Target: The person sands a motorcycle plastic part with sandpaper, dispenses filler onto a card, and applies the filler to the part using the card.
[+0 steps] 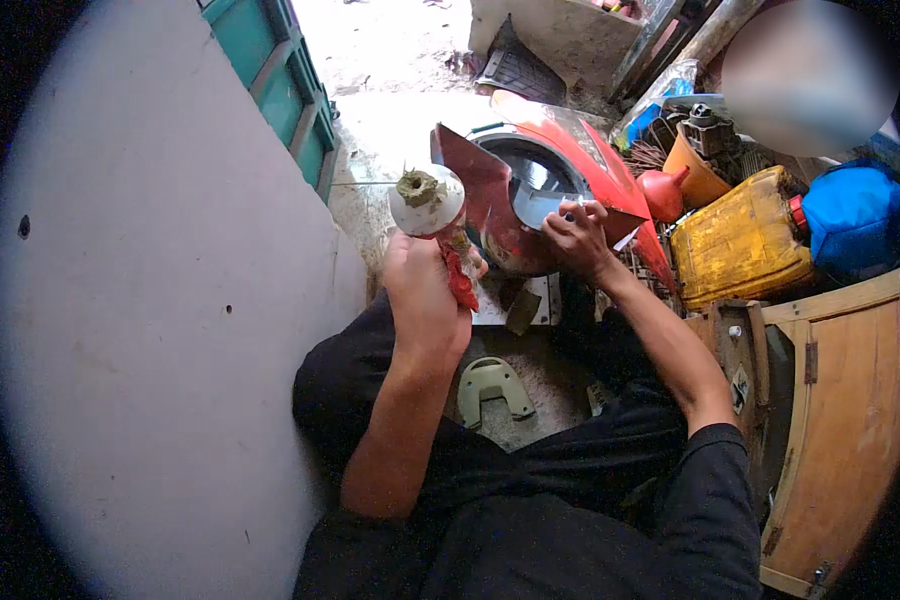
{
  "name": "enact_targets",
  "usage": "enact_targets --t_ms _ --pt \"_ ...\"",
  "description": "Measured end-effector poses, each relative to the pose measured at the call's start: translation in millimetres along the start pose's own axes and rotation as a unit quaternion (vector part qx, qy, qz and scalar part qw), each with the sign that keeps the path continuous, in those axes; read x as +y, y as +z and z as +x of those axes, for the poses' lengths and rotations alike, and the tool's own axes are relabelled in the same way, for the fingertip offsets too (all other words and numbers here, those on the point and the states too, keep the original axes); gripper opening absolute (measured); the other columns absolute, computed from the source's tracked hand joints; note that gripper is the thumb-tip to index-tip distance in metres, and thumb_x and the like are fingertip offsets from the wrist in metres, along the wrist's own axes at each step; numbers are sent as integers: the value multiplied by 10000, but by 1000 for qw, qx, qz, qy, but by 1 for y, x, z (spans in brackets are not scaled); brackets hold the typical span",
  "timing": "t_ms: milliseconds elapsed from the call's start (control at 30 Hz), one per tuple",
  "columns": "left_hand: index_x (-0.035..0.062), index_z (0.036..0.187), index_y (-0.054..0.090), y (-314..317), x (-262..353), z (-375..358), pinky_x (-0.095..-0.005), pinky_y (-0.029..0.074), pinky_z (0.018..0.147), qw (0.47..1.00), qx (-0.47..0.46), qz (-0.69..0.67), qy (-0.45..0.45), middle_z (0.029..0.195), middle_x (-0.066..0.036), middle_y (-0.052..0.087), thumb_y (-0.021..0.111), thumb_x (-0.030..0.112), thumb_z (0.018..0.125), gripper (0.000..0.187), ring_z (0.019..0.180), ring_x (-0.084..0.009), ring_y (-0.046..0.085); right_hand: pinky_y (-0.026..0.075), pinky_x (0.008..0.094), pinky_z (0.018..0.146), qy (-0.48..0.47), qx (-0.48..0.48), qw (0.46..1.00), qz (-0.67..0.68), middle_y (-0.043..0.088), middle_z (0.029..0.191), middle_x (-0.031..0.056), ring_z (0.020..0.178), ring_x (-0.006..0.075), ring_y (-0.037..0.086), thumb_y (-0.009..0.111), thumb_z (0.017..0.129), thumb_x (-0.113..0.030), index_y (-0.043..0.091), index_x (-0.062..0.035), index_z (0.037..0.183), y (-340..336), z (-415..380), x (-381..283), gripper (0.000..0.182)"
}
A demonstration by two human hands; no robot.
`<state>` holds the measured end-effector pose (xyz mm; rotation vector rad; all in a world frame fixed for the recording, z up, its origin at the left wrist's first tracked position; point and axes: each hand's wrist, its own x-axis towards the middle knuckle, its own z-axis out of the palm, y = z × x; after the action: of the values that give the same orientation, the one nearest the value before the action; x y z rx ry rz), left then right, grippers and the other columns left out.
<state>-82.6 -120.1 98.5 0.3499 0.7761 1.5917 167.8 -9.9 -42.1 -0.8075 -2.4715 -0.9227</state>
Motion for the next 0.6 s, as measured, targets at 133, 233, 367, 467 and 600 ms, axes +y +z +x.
enact_targets --t_ms 133,233,367,467,600 --pt "71 969 455 -2 0 0 -335 415 539 1000 3 3 2 780 -50 501 432 149 925 93 624 -176 523 287 416 890 83 26 993 75 570 812 -42 925 158 526 670 703 -202 642 -182 795 -12 28 16 98" --pt "62 954 468 0 4 -1 -331 422 541 1000 11 -4 1 780 -51 510 445 142 906 96 629 -175 529 332 396 813 196 27 963 184 555 743 30 874 225 513 680 768 -187 640 -117 740 -38 56 39 85" --pt "5 1072 496 1 8 -3 -286 462 502 998 12 -56 -1 861 -74 571 399 16 837 254 599 -138 522 349 328 696 285 129 924 219 519 688 37 807 176 457 692 835 -198 636 -51 717 -60 70 72 197" --pt "44 944 487 0 8 -3 -333 432 545 1000 5 -5 21 781 -54 516 460 157 893 127 643 -170 537 386 282 693 412 93 856 299 570 701 9 771 161 495 715 834 -283 674 -66 769 -52 49 87 230" --pt "56 946 468 0 7 0 -325 418 548 1000 18 -6 7 769 -49 503 457 167 910 117 645 -166 522 356 213 558 471 122 750 448 573 660 -62 604 34 441 644 905 -322 679 -43 765 -67 51 65 314"
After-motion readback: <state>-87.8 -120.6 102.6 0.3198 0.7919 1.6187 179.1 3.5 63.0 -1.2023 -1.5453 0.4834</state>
